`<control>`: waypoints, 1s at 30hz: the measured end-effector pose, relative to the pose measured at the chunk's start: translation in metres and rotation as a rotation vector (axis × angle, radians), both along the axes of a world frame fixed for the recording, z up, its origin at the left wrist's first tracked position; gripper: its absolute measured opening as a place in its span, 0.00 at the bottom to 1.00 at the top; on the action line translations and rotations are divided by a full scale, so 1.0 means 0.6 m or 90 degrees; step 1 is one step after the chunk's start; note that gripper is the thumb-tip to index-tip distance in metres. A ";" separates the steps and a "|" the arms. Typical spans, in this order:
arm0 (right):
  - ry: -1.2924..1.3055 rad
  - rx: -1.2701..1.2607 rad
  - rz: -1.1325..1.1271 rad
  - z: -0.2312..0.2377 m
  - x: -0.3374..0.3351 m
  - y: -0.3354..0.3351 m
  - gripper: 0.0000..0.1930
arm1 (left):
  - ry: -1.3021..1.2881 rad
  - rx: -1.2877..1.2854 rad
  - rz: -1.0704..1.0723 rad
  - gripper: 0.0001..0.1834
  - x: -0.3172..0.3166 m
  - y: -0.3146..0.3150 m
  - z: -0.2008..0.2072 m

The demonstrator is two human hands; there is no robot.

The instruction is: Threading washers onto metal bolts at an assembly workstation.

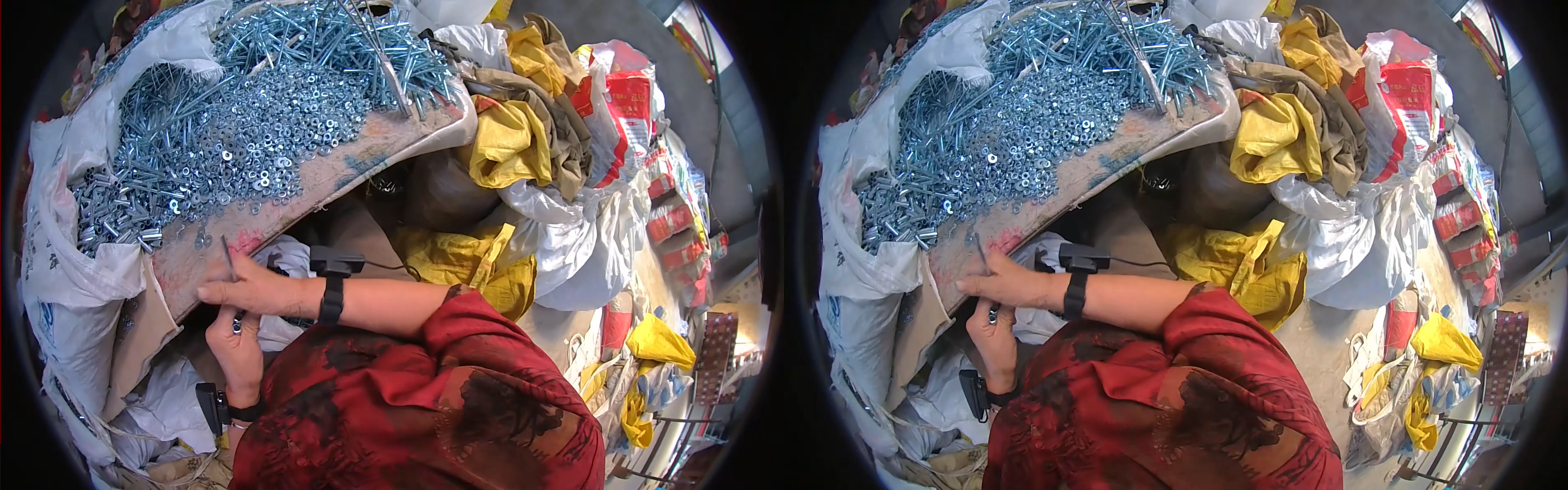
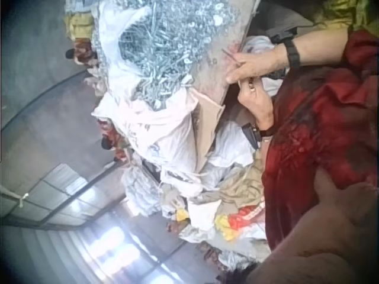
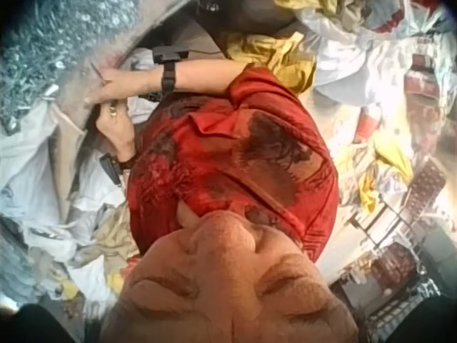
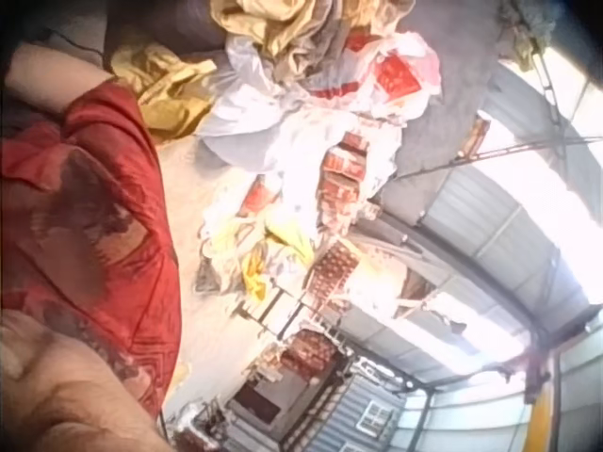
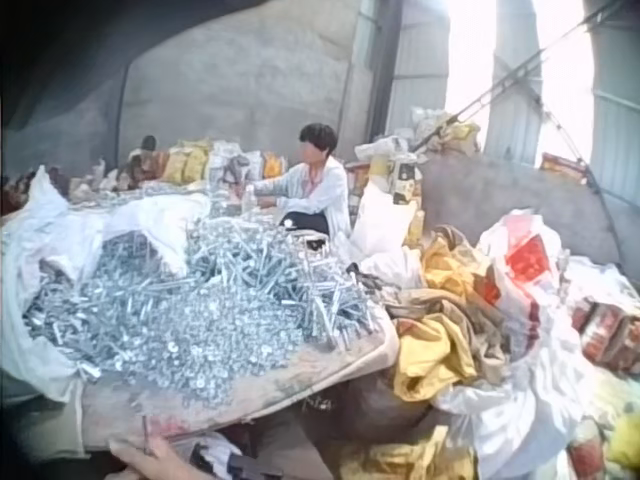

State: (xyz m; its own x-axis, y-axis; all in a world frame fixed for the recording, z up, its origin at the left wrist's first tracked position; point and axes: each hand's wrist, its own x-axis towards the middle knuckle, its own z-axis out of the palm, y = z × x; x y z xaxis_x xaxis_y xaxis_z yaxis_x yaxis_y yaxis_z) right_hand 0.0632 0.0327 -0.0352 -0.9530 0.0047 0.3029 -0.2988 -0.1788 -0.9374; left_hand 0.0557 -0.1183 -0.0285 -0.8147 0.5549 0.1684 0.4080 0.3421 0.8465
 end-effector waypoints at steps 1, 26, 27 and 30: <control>0.004 -0.097 0.055 0.004 -0.002 -0.010 0.21 | 0.007 -0.031 0.049 0.14 -0.002 -0.001 -0.002; -0.007 0.011 0.013 0.018 0.031 0.030 0.06 | -0.416 0.260 0.073 0.03 0.017 -0.006 0.006; -0.038 -0.009 0.028 0.024 0.036 0.037 0.06 | -0.454 0.290 0.046 0.02 0.017 -0.004 0.007; -0.156 -0.049 0.041 0.016 0.047 0.048 0.06 | -0.431 0.308 0.000 0.09 0.025 0.007 0.010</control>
State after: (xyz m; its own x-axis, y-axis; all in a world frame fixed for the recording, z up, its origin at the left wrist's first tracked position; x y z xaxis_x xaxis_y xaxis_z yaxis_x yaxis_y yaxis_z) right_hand 0.0913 0.0613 -0.0254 -0.9970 -0.0448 0.0636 -0.0496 -0.2642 -0.9632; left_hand 0.0708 -0.1140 -0.0226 -0.8255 0.5475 -0.1374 -0.2416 -0.1228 0.9626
